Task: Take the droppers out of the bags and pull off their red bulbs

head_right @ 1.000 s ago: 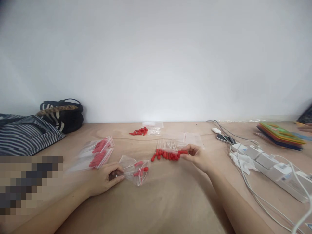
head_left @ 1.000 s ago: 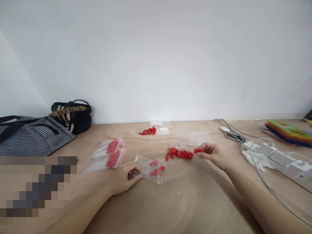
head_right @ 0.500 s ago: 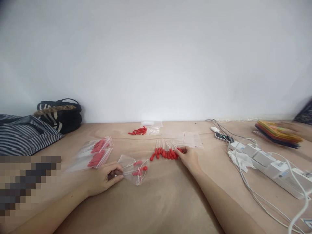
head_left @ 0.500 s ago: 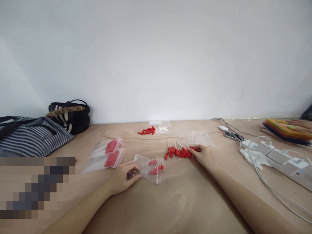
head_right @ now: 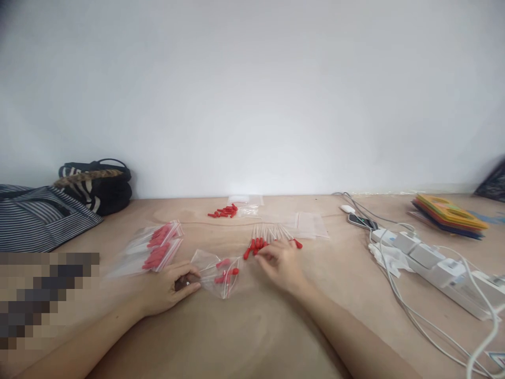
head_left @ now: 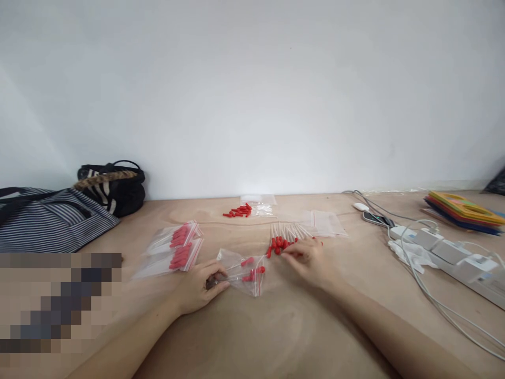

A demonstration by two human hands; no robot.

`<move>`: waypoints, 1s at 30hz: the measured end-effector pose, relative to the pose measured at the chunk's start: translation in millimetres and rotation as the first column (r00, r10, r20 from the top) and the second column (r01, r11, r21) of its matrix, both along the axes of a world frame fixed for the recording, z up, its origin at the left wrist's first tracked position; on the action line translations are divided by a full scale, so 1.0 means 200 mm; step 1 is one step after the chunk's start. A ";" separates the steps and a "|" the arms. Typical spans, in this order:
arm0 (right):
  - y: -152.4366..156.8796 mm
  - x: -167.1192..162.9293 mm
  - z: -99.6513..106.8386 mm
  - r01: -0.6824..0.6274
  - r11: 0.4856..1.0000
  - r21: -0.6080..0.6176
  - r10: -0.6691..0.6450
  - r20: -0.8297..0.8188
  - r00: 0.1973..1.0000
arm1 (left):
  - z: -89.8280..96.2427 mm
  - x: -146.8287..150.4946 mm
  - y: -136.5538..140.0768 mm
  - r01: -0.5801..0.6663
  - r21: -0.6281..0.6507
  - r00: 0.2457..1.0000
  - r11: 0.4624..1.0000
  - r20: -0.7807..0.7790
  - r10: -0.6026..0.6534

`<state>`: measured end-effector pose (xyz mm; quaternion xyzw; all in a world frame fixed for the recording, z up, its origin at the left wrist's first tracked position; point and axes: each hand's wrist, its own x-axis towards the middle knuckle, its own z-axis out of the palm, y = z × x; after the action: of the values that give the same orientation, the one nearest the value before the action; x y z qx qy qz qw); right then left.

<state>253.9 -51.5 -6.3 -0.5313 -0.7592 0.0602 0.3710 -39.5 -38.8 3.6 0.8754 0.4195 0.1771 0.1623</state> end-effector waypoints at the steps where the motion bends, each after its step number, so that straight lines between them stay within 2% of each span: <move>1: -0.02 -0.05 0.01 -0.053 0.998 -0.037 0.055 0.059 0.997 | 0.00 0.00 0.00 -0.002 0.003 1.000 1.000 0.004 0.002; 5: -0.03 -0.19 0.00 -0.102 0.980 -0.171 0.127 0.139 0.982 | -0.03 0.00 0.01 -0.064 0.029 0.997 0.997 0.041 0.063; 12: 0.03 -0.26 -0.01 -0.119 0.956 -0.267 0.159 0.135 0.978 | -0.03 0.02 0.01 -0.094 0.005 0.995 0.996 -0.018 0.094; 18: 0.03 -0.29 -0.03 -0.204 0.949 -0.243 0.216 0.024 0.976 | -0.03 0.02 0.01 -0.110 0.003 0.994 0.994 -0.019 0.110; 24: 0.02 -0.29 -0.05 -0.332 0.923 -0.196 0.360 0.134 0.923 | -0.03 0.00 0.02 -0.100 -0.011 0.995 0.995 -0.020 0.100; 27: 0.01 -0.25 -0.03 -0.370 0.909 -0.192 0.400 0.150 0.904 | -0.03 0.00 0.02 -0.104 -0.029 0.994 0.994 -0.026 0.104; 30: 0.01 -0.16 0.00 -0.370 0.910 -0.186 0.390 0.085 0.917 | -0.03 0.00 0.02 -0.123 -0.036 0.992 0.992 -0.039 0.122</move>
<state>222.8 -49.1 -6.7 -0.4047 -0.8615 0.1620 0.2602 -39.0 -34.3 -1.6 0.8478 0.4788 0.1625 0.1603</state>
